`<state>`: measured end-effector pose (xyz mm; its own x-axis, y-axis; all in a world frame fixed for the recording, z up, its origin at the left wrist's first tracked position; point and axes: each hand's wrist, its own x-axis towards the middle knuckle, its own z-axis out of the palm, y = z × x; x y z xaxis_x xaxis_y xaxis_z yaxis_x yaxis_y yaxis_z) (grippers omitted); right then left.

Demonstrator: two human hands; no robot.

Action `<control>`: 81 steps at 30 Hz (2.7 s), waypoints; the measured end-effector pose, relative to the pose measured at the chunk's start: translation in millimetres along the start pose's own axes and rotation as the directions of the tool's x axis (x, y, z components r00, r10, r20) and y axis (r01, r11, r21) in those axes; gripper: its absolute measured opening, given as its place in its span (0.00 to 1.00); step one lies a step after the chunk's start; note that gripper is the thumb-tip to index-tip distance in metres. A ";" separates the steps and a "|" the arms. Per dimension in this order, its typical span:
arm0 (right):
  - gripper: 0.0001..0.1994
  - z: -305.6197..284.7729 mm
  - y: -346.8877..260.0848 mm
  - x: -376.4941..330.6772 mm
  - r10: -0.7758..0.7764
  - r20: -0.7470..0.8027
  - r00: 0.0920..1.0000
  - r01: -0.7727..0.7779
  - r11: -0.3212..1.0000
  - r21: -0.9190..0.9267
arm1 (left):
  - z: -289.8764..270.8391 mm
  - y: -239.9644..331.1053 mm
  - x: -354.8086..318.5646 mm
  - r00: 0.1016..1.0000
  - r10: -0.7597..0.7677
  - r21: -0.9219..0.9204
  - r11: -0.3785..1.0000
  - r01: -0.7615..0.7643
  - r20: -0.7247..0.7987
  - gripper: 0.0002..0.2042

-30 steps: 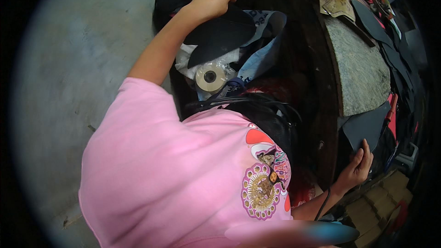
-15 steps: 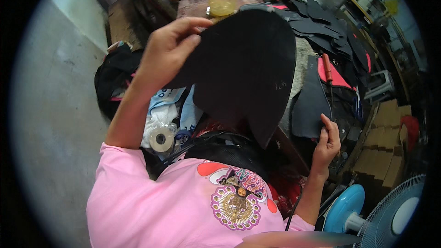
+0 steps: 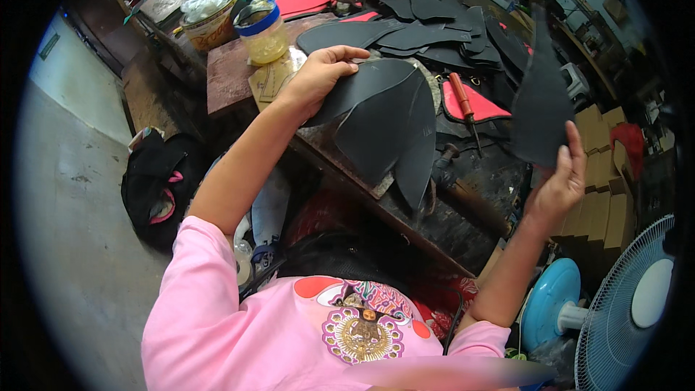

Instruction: The person assembles footwear components by hand, using a hammer to tap and align black and pink insole pieces. They apply adhesive tape to secure layers and repeatedly hammer the edges to ensure a tight fit.

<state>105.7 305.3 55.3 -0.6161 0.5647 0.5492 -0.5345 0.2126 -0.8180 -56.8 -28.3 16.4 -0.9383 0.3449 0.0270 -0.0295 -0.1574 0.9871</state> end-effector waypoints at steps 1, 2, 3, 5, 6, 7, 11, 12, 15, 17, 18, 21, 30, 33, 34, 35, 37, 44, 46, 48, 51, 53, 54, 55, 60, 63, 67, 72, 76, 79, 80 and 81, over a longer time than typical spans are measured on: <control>0.16 1.7 7.3 -0.8 0.018 0.009 1.000 -0.017 0.999 -0.027 | 0.1 1.9 1.2 0.999 0.008 -0.031 1.000 -0.006 0.034 0.16; 0.16 4.5 16.2 -1.3 -0.037 -0.006 0.999 0.035 0.979 -0.200 | 0.2 4.2 1.0 0.998 -0.004 -0.057 0.998 0.008 0.057 0.16; 0.16 4.7 22.8 -4.3 0.030 0.009 1.000 -0.028 0.987 -0.159 | 2.0 7.6 0.5 0.998 -0.054 -0.064 0.996 0.056 0.044 0.16; 0.17 4.6 34.9 -9.5 0.192 -0.038 0.981 -0.196 0.971 -0.140 | 6.3 15.9 -3.0 0.998 0.009 -0.139 0.990 -0.001 0.061 0.15; 0.17 3.9 39.7 -11.2 0.170 0.006 0.985 -0.168 0.978 -0.125 | 9.2 20.3 -4.3 0.999 0.021 -0.168 0.986 -0.013 0.048 0.15; 0.17 2.9 43.8 -13.4 0.190 0.002 0.982 -0.189 0.976 -0.107 | 11.9 23.6 -3.6 0.998 0.031 -0.181 0.983 -0.020 0.056 0.15; 0.19 -1.9 52.4 -17.5 0.149 0.033 0.988 -0.138 0.964 -0.226 | 25.4 15.9 10.3 0.996 0.078 -0.104 0.992 -0.072 0.051 0.15; 0.20 -1.9 53.2 -18.6 0.121 0.068 0.990 -0.099 0.959 -0.267 | 28.5 7.4 14.8 0.991 0.120 -0.065 0.991 -0.116 0.060 0.15; 0.27 -1.0 54.0 -21.9 0.096 0.221 0.971 0.041 0.839 -0.543 | 36.3 -25.0 30.1 0.983 0.168 0.259 0.949 -0.180 0.068 0.16; 0.32 1.4 50.9 -25.2 -0.021 0.293 0.956 0.218 0.720 -0.659 | 36.5 -41.0 32.8 0.972 0.223 0.441 0.867 -0.231 0.071 0.17; 0.32 3.0 49.7 -25.9 -0.062 0.296 0.953 0.266 0.640 -0.721 | 37.1 -47.1 32.7 0.974 0.215 0.520 0.826 -0.217 0.064 0.17; 0.30 10.0 39.9 -31.9 -0.148 0.382 0.912 0.406 0.455 -0.792 | 38.4 -52.5 25.8 0.947 0.317 0.550 0.782 -0.292 0.052 0.18; 0.19 32.7 26.7 -46.5 0.023 0.683 0.730 0.584 0.497 -0.642 | 37.8 -48.3 21.6 0.941 0.336 0.497 0.811 -0.308 0.035 0.16; 0.18 34.9 27.4 -48.0 0.006 0.696 0.718 0.581 0.546 -0.604 | 33.2 -51.2 24.1 0.958 0.286 0.449 0.851 -0.272 0.038 0.16; 0.18 35.3 28.4 -48.7 0.018 0.703 0.711 0.568 0.575 -0.589 | 31.7 -51.5 24.7 0.965 0.258 0.418 0.873 -0.252 0.044 0.16; 0.18 35.4 28.4 -49.1 0.012 0.724 0.690 0.593 0.564 -0.575 | 32.2 -51.8 24.9 0.961 0.274 0.382 0.885 -0.267 0.037 0.15; 0.17 36.0 29.0 -50.1 0.005 0.744 0.668 0.614 0.561 -0.555 | 33.3 -50.5 24.3 0.955 0.295 0.370 0.885 -0.284 0.026 0.15; 0.17 37.8 31.7 -51.6 -0.023 0.751 0.660 0.612 0.595 -0.520 | 38.6 -43.6 19.0 0.961 0.277 0.451 0.857 -0.249 0.003 0.15; 0.17 37.3 32.4 -52.4 -0.017 0.747 0.665 0.606 0.598 -0.526 | 35.9 -40.7 19.0 0.972 0.233 0.393 0.891 -0.229 0.038 0.16; 0.16 36.8 33.0 -53.1 -0.010 0.755 0.656 0.614 0.590 -0.525 | 32.4 -38.8 18.3 0.986 0.159 0.285 0.944 -0.168 0.052 0.16; 0.15 37.3 31.7 -53.3 -0.002 0.771 0.637 0.624 0.588 -0.515 | 29.5 -37.8 16.9 0.995 0.068 0.071 0.995 -0.073 0.077 0.17; 0.17 39.3 29.4 -53.8 -0.022 0.776 0.630 0.649 0.564 -0.510 | 29.7 -37.1 17.3 0.998 0.024 0.041 0.999 -0.026 0.058 0.17; 0.18 40.8 27.6 -54.4 -0.028 0.774 0.632 0.655 0.554 -0.515 | 30.1 -36.0 17.4 0.998 0.015 0.017 1.000 -0.016 0.064 0.17; 0.20 42.6 25.9 -55.5 -0.038 0.784 0.619 0.659 0.568 -0.493 | 30.8 -34.4 16.9 0.998 0.002 0.004 1.000 -0.002 0.065 0.18; 0.32 55.3 19.7 -68.8 -0.013 0.816 0.578 0.618 0.660 -0.427 | 37.8 -17.6 2.5 0.937 -0.233 -0.053 0.965 0.255 0.262 0.21; 0.38 60.4 21.2 -74.3 0.040 0.835 0.548 0.612 0.662 -0.434 | 51.4 -14.2 -25.3 0.859 -0.318 0.119 0.948 0.295 0.401 0.39; 0.38 60.5 22.3 -73.9 0.021 0.835 0.549 0.612 0.671 -0.419 | 77.2 -18.5 -42.4 0.913 -0.205 0.008 0.976 0.216 0.352 0.43; 0.23 58.5 16.2 -74.2 -0.167 0.763 0.625 0.585 0.747 -0.315 | 71.4 -10.9 -57.2 0.899 -0.284 -0.227 0.902 0.368 0.333 0.38; 0.15 57.5 15.6 -73.2 -0.187 0.734 0.652 0.551 0.782 -0.290 | 65.6 -8.4 -61.3 0.894 -0.285 -0.231 0.898 0.376 0.346 0.34; 0.14 57.1 17.6 -70.8 -0.173 0.737 0.653 0.543 0.785 -0.297 | 68.5 -10.1 -60.2 0.902 -0.232 -0.265 0.903 0.339 0.365 0.31; 0.14 55.8 16.9 -69.7 -0.162 0.733 0.661 0.531 0.791 -0.305 | 69.4 -10.0 -60.7 0.895 -0.253 -0.239 0.904 0.353 0.367 0.31; 0.14 55.0 16.9 -67.8 -0.165 0.717 0.678 0.528 0.787 -0.318 | 71.8 -10.6 -59.9 0.892 -0.238 -0.236 0.909 0.344 0.384 0.31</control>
<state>106.7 226.8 13.7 -0.7438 -0.2239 0.6298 -0.5621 0.7194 -0.4081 24.5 19.1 15.7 -0.6977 0.7006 -0.1497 -0.4304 -0.2428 0.8694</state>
